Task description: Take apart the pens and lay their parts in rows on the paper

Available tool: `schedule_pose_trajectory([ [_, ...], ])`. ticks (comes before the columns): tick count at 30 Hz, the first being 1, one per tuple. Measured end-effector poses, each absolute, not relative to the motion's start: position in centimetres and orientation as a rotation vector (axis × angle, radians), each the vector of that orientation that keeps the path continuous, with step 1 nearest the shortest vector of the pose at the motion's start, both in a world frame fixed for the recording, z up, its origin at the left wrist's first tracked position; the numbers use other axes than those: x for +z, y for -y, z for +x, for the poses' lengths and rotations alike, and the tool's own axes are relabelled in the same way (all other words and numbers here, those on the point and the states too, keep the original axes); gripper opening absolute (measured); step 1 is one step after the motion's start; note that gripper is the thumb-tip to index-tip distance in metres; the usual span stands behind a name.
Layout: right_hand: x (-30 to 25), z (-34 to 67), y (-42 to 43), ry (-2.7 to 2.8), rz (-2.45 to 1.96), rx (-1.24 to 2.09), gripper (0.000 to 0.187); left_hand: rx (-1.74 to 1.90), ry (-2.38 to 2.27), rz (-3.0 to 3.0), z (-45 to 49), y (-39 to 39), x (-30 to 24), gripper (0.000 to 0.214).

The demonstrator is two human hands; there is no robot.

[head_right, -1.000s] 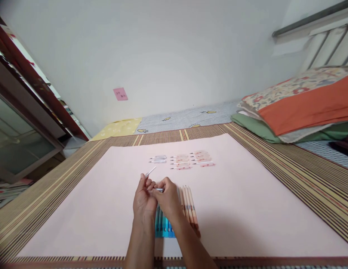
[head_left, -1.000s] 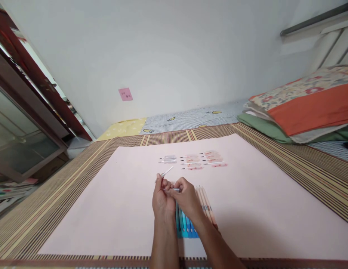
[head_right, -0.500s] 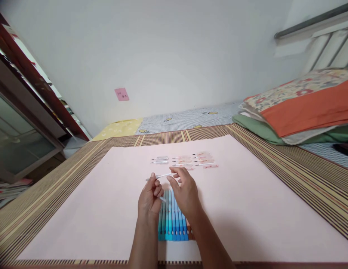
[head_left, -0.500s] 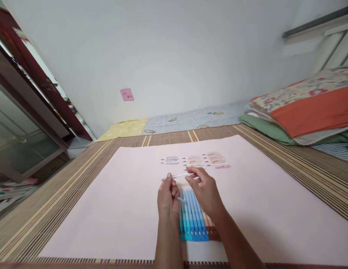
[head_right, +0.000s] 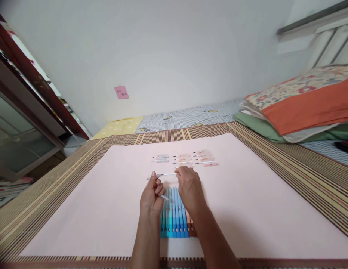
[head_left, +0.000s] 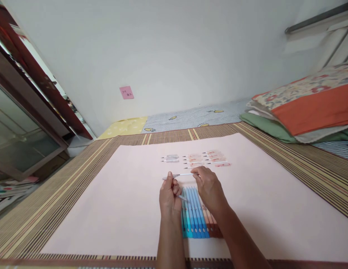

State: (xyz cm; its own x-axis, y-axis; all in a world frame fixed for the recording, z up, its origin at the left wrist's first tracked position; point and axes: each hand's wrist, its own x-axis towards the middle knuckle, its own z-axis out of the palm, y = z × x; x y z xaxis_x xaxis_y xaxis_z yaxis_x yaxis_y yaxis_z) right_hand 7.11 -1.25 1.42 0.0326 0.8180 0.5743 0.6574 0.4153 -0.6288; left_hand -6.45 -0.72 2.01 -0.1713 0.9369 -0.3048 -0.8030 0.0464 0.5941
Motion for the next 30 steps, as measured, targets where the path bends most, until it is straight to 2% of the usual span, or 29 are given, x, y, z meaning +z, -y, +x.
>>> schedule_pose_trajectory([
  [3, 1.0, 8.1, 0.9, 1.684, -1.374, 0.238, 0.016, 1.564, -0.774, 0.191, -6.5, 0.7, 2.1, 0.037],
  [7, 0.4, 8.9, 0.6, 1.575, -1.436, 0.493, 0.010, 1.563, -0.749, 0.186, -6.5, 0.6, 2.0, 0.036],
  [12, 0.3, 8.0, 0.7, 1.466, -1.397, 0.751, 0.015, 1.531, -0.792, 0.282, -6.0, 0.8, 1.6, 0.040],
  [18, 0.6, 6.4, 1.3, 1.575, -1.275, 0.881, 0.016, 1.454, -0.777, 0.366, -5.1, 1.0, 1.4, 0.044],
  [22, 1.1, 6.4, 1.5, 1.586, -1.320, 0.789, 0.011, 1.515, -0.847, 0.327, -5.0, 0.7, 1.1, 0.040],
  [24, 1.5, 6.5, 1.4, 1.587, -1.314, 0.649, 0.018, 1.509, -0.839, 0.319, -4.9, 0.6, 1.0, 0.040],
  [26, 2.0, 6.6, 1.1, 1.677, -1.239, 0.549, 0.023, 1.487, -0.807, 0.324, -4.9, 0.5, 0.8, 0.041],
  [30, 3.1, 6.4, 0.4, 1.954, -1.192, 0.431, 0.020, 1.469, -0.804, 0.325, -5.0, 0.4, 0.6, 0.041],
])
